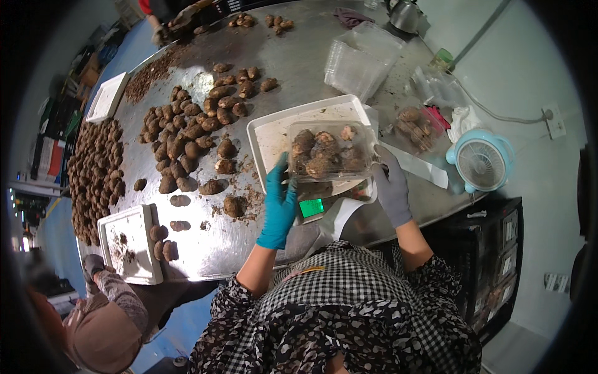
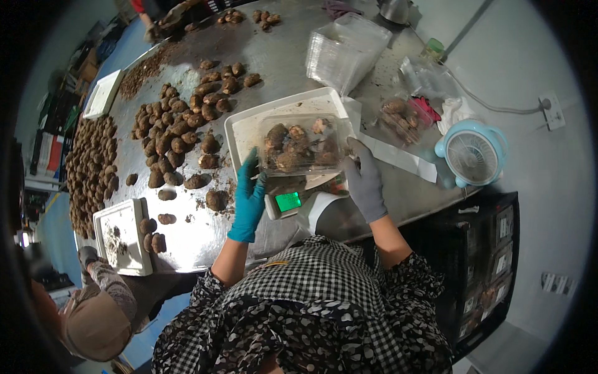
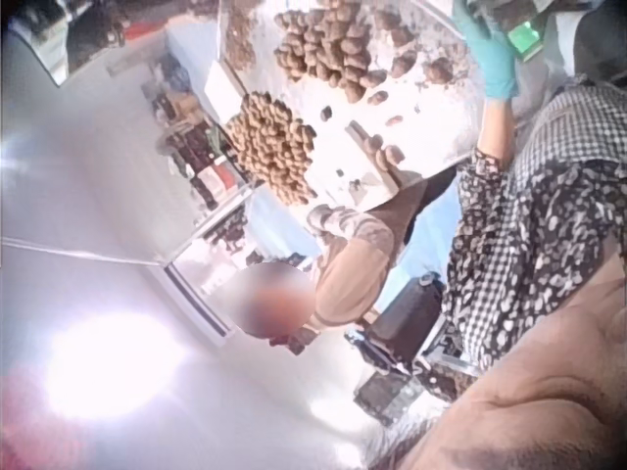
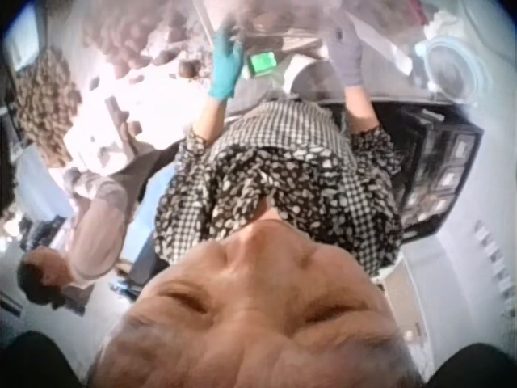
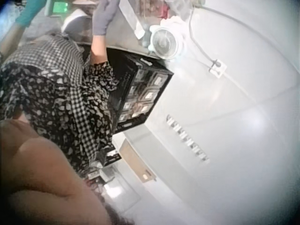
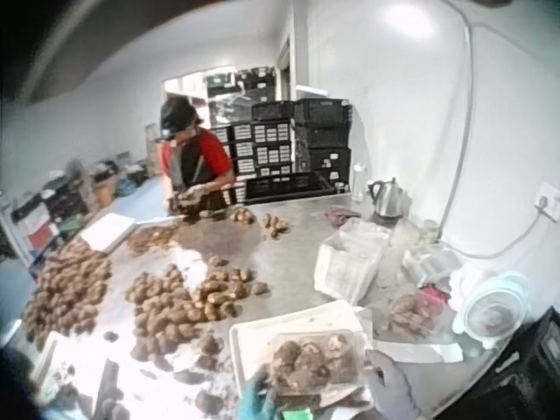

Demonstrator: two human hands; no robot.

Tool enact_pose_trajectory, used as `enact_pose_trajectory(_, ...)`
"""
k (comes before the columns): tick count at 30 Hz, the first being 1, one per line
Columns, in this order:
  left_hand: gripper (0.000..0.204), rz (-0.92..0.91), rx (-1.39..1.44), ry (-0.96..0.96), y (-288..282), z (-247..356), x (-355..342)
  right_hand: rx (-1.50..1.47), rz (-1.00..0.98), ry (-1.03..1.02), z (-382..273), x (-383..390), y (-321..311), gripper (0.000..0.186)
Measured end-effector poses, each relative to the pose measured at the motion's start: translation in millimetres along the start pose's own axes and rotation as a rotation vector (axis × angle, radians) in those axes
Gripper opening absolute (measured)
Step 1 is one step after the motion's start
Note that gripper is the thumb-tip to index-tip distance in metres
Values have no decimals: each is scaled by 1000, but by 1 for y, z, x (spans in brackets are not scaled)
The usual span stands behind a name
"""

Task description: The person picks brown root vegetables from a metal table, places them into a white tray on a digital scale, and then transfers them into a clear plastic container. The person repeats this process, filling multiple containers and placing them into a black crate.

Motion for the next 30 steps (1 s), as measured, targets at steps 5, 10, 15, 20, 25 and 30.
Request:
enact_pose_trajectory(5, 37, -110, 340, -506, -13, -10, -17, -658, -168, 497, 16, 3, -1, 41)
enact_pose_trajectory(10, 26, -103, 483, -527, -10, -15, -35, -931, -285, 483, 17, -6, 10, 39)
enact_pose_trajectory(15, 20, -152, 616, -632, 9, 3, -7, -761, -164, 299, 19, -41, 9, 39)
enact_pose_trajectory(20, 19, -189, 706, -689, 62, -8, 28, -320, -66, -14, -9, -89, 21, 36)
enact_pose_trajectory(25, 20, -436, 342, -402, 59, 16, 32, 33, 314, -188, 36, -71, -10, 31)
enact_pose_trajectory(30, 40, -401, -346, 43, 56, -2, 37, -85, 239, 451, 83, 10, -48, 31)
Point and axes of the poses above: each hand's wrist, its own x-axis away from the middle knuckle, its own y-axis out of the palm, z = x × y, the point moved 3 cm from there along -x, towards the middle knuckle, and after that the axes turned 4 degrees about x, right-handed, at the moved point
